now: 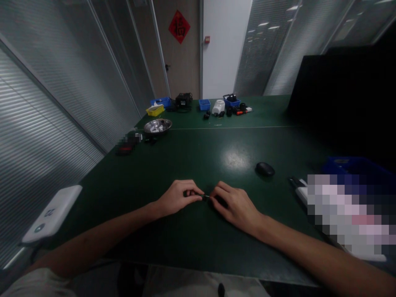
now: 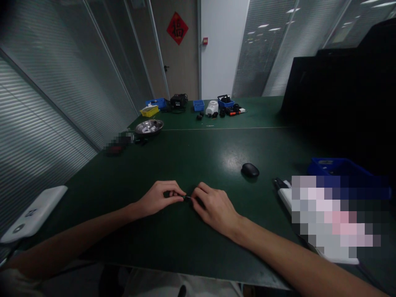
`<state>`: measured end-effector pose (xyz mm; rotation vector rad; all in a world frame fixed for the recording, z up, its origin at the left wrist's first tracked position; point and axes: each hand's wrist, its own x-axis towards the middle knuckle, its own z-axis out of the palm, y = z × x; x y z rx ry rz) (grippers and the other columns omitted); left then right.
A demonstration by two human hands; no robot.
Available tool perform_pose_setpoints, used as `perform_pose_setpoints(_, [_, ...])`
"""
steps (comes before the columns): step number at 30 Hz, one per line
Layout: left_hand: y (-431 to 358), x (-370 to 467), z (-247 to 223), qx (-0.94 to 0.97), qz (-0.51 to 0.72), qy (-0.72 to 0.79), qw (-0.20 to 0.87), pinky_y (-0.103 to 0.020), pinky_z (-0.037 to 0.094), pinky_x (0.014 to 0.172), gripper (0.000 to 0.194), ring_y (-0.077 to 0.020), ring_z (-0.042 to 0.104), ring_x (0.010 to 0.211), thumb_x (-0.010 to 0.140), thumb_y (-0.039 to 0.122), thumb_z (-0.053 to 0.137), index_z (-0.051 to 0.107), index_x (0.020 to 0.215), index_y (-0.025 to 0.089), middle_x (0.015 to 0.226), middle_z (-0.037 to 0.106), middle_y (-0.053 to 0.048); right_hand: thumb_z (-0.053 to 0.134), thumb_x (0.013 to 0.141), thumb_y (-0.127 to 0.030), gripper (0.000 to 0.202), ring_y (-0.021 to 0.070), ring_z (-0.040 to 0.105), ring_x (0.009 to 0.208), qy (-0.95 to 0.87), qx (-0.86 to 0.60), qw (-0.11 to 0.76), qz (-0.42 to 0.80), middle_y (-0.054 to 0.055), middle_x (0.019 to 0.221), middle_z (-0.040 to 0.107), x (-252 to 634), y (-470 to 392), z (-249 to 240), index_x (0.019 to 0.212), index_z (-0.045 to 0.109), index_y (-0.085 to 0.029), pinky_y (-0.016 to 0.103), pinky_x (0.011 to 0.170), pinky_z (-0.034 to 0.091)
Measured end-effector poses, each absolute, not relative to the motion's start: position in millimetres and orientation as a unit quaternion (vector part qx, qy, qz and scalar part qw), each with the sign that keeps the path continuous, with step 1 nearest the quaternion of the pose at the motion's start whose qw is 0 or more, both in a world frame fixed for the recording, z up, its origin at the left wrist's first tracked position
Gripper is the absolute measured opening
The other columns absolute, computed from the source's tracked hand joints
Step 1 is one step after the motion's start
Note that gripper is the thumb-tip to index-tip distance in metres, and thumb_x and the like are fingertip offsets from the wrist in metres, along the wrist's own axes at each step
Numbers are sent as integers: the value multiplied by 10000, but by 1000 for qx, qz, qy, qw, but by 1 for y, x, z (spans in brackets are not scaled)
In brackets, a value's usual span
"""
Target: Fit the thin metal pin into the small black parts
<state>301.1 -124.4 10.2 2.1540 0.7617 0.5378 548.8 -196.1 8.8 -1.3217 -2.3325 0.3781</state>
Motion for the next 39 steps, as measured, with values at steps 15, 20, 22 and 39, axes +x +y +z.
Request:
perform_pose_setpoints(15, [-124, 302, 8, 851, 215, 279, 390, -273, 488, 750, 217, -157, 630, 823, 939, 338, 740, 793, 1084, 185, 924, 703, -48, 459, 1069, -261, 171, 148, 600, 768, -865, -459, 181, 89, 33, 979, 612, 542, -194, 8, 1035, 614, -195, 271, 618, 380])
perform_pose_setpoints(20, [-124, 302, 7, 846, 218, 282, 397, -273, 491, 748, 221, -158, 634, 824, 931, 327, 748, 793, 1086, 176, 934, 711, -53, 435, 1085, -268, 178, 151, 603, 781, -867, -450, 184, 105, 39, 990, 613, 543, -194, 11, 1058, 596, -195, 269, 636, 399])
perform_pose_setpoints(22, [-124, 301, 6, 842, 221, 286, 400, -277, 494, 756, 210, -160, 636, 823, 925, 326, 755, 793, 1060, 169, 924, 716, -53, 427, 1089, -267, 178, 152, 604, 787, -867, -446, 191, 113, 40, 994, 612, 542, -194, 11, 1062, 589, -197, 270, 646, 409])
perform_pose_setpoints(39, [-117, 299, 12, 842, 237, 318, 366, -288, 496, 773, 192, -176, 638, 907, 993, 265, 649, 791, 1106, 204, 1045, 713, -65, 451, 1079, -269, 163, 151, 594, 767, -867, -459, 175, 88, 40, 1014, 612, 540, -194, 11, 1076, 601, -203, 274, 605, 386])
